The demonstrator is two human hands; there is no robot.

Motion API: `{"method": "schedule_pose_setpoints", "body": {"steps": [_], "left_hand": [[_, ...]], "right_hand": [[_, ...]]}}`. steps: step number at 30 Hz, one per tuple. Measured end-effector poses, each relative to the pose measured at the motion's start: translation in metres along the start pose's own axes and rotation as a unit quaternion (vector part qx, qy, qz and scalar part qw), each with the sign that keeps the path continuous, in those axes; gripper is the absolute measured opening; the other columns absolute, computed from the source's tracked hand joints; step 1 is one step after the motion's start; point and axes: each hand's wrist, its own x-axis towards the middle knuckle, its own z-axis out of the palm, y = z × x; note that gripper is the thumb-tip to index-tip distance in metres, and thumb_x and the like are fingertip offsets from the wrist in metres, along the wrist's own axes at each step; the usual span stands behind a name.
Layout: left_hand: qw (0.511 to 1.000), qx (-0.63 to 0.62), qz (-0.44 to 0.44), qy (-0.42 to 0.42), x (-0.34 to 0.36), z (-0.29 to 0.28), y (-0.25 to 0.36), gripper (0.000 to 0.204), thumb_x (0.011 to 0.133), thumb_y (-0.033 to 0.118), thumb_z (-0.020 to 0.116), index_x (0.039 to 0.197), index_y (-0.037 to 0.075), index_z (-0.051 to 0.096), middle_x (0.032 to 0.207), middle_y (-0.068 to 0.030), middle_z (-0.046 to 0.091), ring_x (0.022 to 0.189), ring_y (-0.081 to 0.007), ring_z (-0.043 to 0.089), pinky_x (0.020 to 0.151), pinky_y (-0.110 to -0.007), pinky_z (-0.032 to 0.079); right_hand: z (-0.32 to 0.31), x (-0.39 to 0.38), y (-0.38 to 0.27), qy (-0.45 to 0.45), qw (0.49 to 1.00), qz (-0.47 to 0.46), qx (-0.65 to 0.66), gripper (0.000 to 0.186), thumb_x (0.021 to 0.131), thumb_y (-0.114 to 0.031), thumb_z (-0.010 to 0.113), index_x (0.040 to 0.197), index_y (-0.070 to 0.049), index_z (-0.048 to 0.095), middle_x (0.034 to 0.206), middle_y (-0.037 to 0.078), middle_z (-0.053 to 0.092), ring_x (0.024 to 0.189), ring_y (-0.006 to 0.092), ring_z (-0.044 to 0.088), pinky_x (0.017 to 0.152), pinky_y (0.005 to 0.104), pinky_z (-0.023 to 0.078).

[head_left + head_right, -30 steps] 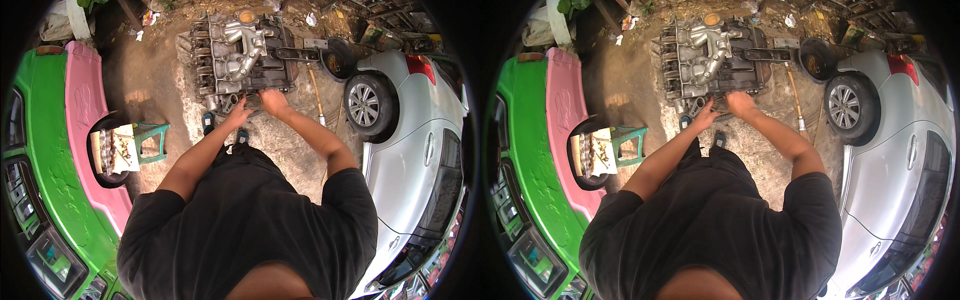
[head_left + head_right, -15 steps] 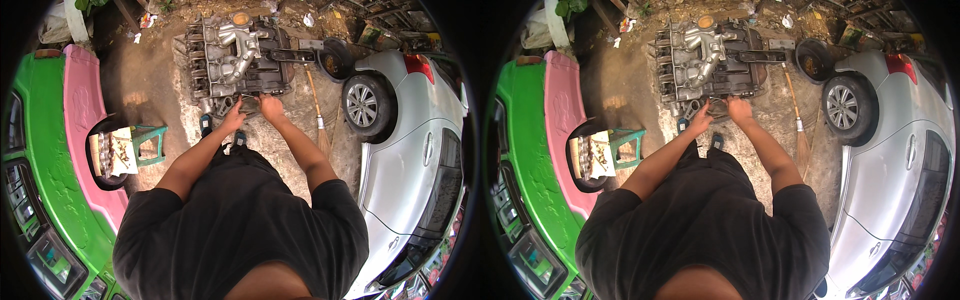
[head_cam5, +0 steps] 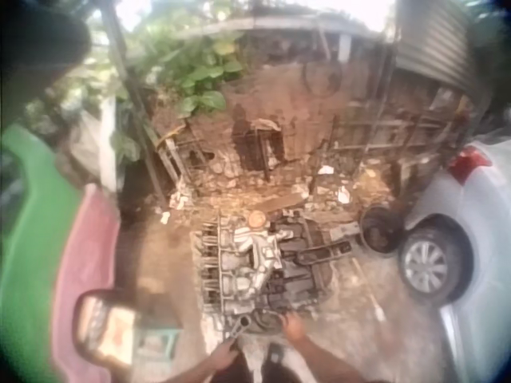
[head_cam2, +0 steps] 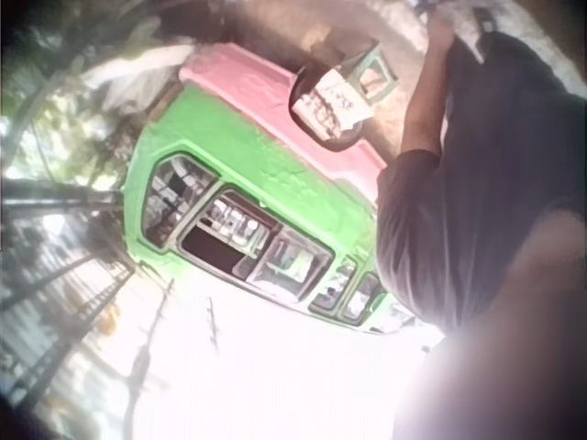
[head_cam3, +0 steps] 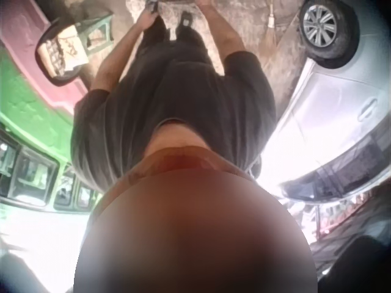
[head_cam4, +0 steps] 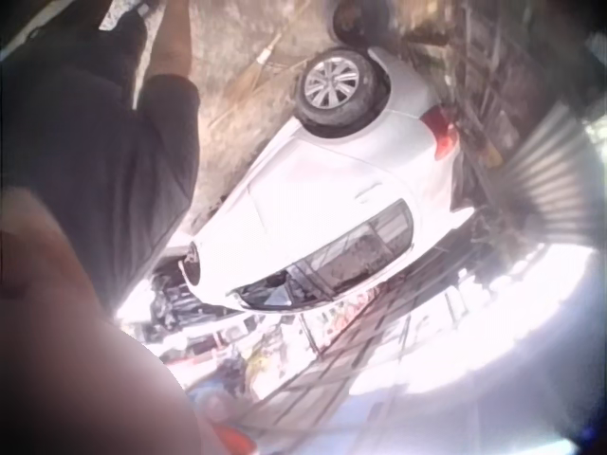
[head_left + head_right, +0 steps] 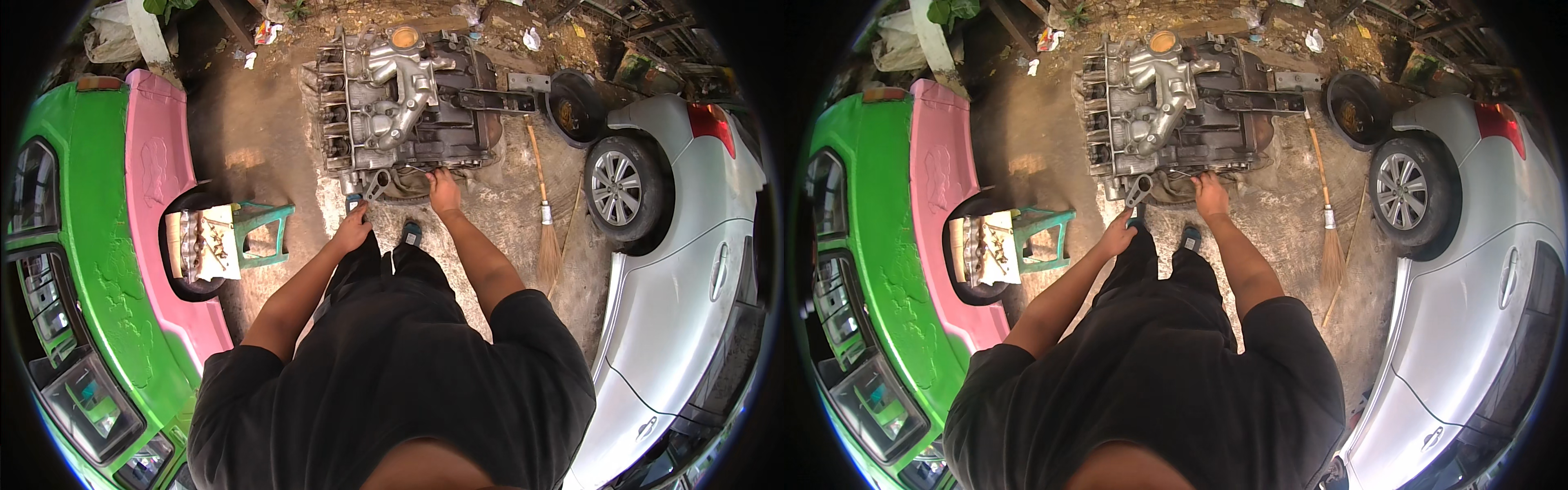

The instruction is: The person uses a wrench to loosen and remove bolts from a car engine block placed on the ground. They repeatedly reach for bolts, apply the wrench, and set the bolts aside on a nearby stool. The person continues this process across multiple bolt locations on the engine.

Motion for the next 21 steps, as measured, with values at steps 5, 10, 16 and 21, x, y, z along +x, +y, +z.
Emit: {"method": "schedule_pose_setpoints", "body": {"steps": [5,10,16,21], "left_hand": [[0.999,-0.013,0.038,0.019,-0.014,-0.003,0.0,0.063,0.082,0.013,0.049,0.139,-0.009,0.033,0.146,-0.027,0.033,0.139,-0.0346,0.029,0.115,-0.035,0.023],[0.999,-0.009,0.039,0.021,-0.009,-0.004,0.007,0.062,0.084,0.014,0.05,0.138,-0.01,0.034,0.145,-0.0282,0.035,0.137,-0.0359,0.031,0.114,-0.036,0.024],[0.995,-0.026,0.093,0.027,0.008,0.013,0.017,0.064,0.083,0.014,0.052,0.141,-0.007,0.032,0.143,-0.0276,0.038,0.135,-0.036,0.036,0.112,-0.037,0.028],[0.993,-0.103,0.058,0.002,0.032,0.029,0.036,0.068,0.084,0.01,0.052,0.146,-0.002,0.027,0.147,-0.0225,0.036,0.138,-0.0318,0.033,0.109,-0.035,0.03]], "right_hand": [[0.005,-0.001,0.001,-0.021,0.999,-0.003,-0.033,0.032,0.097,-0.036,0.047,0.099,-0.007,0.061,0.106,0.012,0.06,0.093,0.0352,0.059,0.078,0.0448,0.049],[-0.022,-0.003,-0.003,-0.062,0.992,-0.084,-0.074,0.029,0.096,-0.032,0.049,0.1,-0.007,0.061,0.098,0.014,0.064,0.095,0.0336,0.059,0.079,0.0441,0.049],[-0.069,-0.014,-0.016,-0.108,0.984,-0.132,-0.041,0.024,0.093,-0.027,0.054,0.102,-0.008,0.065,0.098,0.015,0.064,0.087,0.0369,0.062,0.075,0.0455,0.05],[-0.097,-0.006,-0.035,-0.121,0.976,-0.14,-0.113,0.021,0.09,-0.023,0.056,0.097,-0.007,0.066,0.099,0.014,0.064,0.085,0.0356,0.064,0.074,0.0458,0.051]]}}
